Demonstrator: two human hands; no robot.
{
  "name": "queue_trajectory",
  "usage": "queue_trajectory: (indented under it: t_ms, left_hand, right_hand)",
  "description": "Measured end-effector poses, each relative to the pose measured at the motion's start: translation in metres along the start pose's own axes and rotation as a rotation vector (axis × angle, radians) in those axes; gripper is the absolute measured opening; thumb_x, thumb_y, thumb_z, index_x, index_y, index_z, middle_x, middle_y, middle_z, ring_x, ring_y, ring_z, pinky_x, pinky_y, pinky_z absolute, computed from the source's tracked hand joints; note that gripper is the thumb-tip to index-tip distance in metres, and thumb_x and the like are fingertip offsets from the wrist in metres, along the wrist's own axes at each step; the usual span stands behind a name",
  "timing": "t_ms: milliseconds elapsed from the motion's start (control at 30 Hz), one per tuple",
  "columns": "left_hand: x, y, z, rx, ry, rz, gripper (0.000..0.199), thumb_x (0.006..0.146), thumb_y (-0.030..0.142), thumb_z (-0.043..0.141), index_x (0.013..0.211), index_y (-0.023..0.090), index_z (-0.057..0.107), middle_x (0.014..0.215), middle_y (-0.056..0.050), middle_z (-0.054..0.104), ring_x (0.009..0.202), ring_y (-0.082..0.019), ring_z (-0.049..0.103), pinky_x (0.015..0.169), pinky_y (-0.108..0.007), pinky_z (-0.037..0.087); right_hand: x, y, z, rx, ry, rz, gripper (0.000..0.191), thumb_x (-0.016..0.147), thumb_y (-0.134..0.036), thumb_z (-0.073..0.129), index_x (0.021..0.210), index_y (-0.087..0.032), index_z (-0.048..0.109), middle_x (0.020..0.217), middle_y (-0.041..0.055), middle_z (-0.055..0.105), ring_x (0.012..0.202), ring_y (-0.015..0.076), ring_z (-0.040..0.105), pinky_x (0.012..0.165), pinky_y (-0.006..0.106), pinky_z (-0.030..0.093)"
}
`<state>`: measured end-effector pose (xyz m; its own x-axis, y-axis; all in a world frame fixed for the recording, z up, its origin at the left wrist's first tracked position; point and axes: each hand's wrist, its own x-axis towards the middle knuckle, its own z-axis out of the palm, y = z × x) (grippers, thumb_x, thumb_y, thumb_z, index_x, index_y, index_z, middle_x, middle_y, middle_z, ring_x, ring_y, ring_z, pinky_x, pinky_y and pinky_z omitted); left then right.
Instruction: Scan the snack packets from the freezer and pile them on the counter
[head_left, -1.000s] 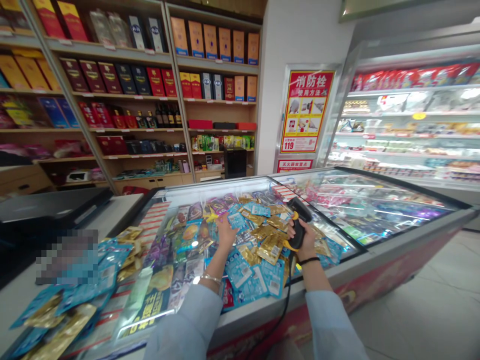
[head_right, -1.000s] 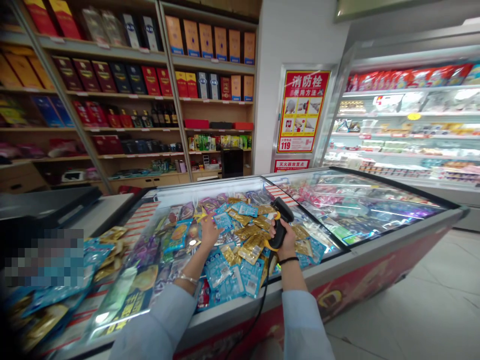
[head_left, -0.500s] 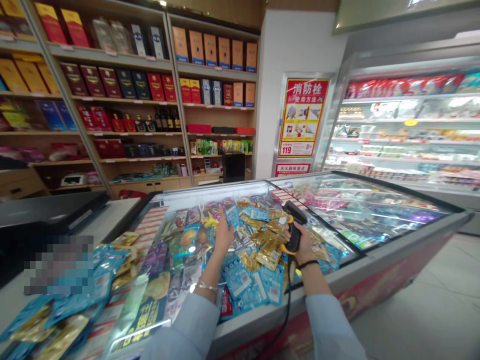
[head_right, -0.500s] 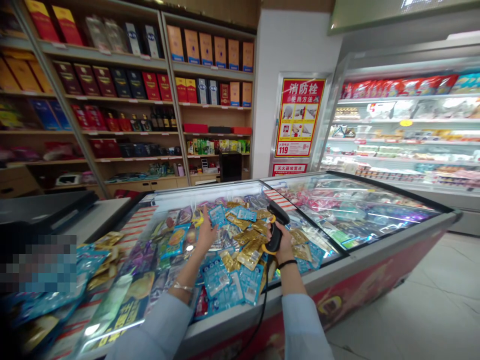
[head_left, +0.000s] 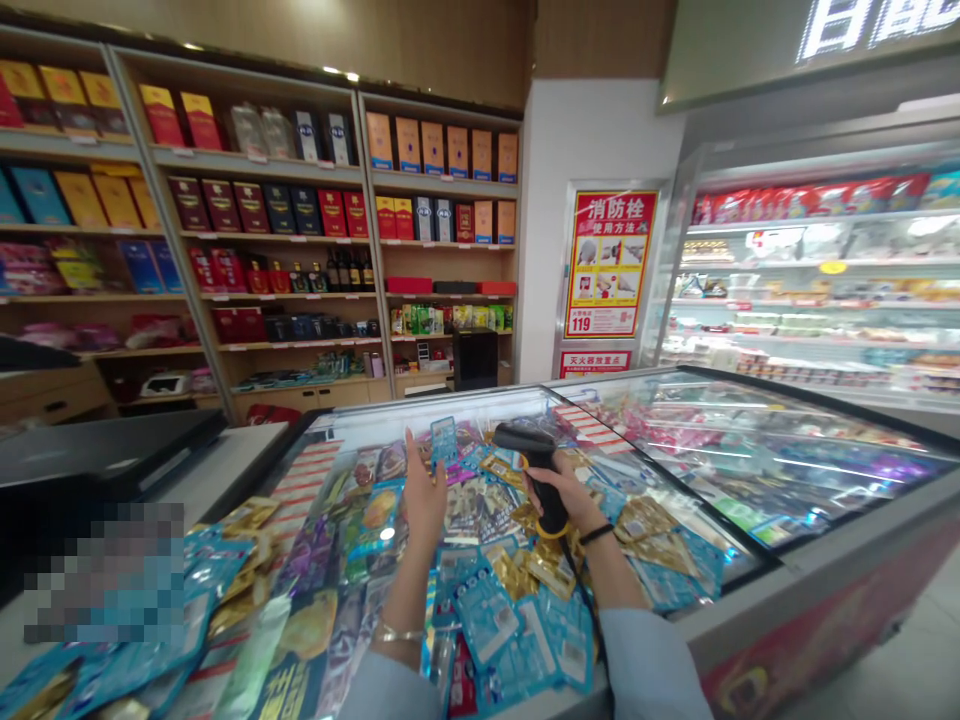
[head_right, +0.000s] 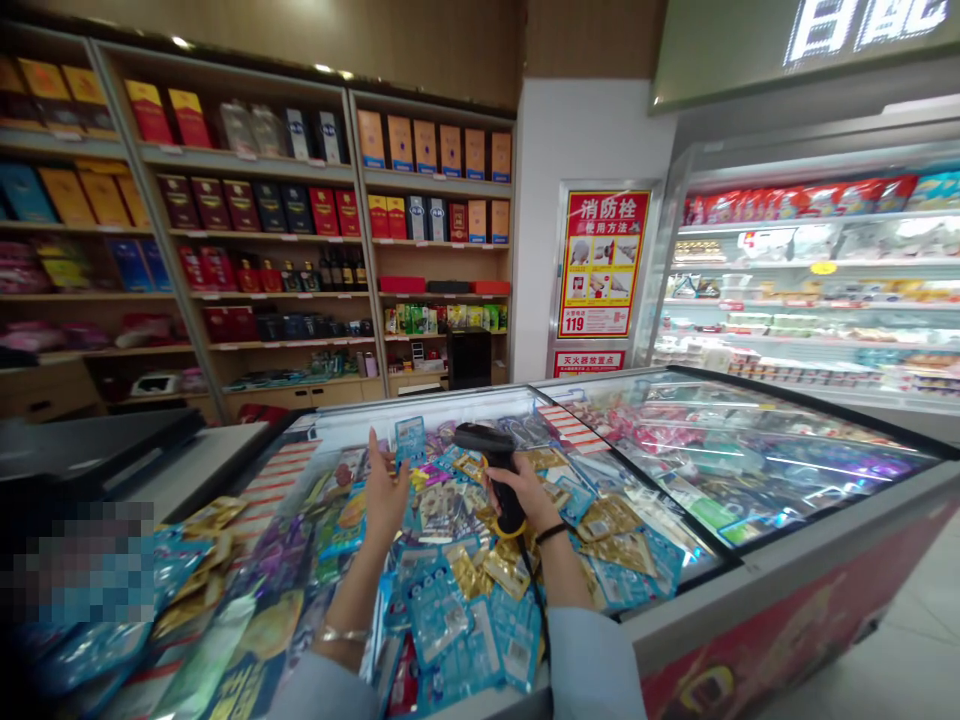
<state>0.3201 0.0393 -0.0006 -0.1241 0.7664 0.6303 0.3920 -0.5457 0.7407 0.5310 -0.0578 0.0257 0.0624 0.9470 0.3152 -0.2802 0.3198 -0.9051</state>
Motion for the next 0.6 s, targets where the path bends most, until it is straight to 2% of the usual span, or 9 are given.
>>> queue_trajectory:
  t_ms: [133,600]
  left_hand:
    - [0.0002,0.0017,-0.0011,0.018,0.009,-0.043,0.081,0.085,0.031,0.05,0.154,0.019,0.01,0.103,-0.01,0.063,0.082,-0.021,0.061,0.072,-0.032,0.05]
    - [-0.0018,-0.0017,0.0023,-0.027,-0.002,-0.038,0.078,0.084,0.028,0.052,0.153,0.019,0.016,0.1,-0.008,0.063,0.075,-0.018,0.059,0.069,-0.03,0.048]
  right_hand:
    - [-0.0047,0.0088,-0.0015,-0.006,-0.051,0.041,0.024,0.071,-0.034,0.073,0.083,-0.017,0.061,0.061,-0.0009,0.062,0.037,0.0096,0.05,0.031,0.02,0.038]
    - [-0.007,0.0086,-0.001,-0.056,-0.024,0.094,0.027,0.069,-0.037,0.073,0.081,-0.017,0.059,0.058,-0.0013,0.059,0.036,0.0102,0.049,0.033,0.022,0.038]
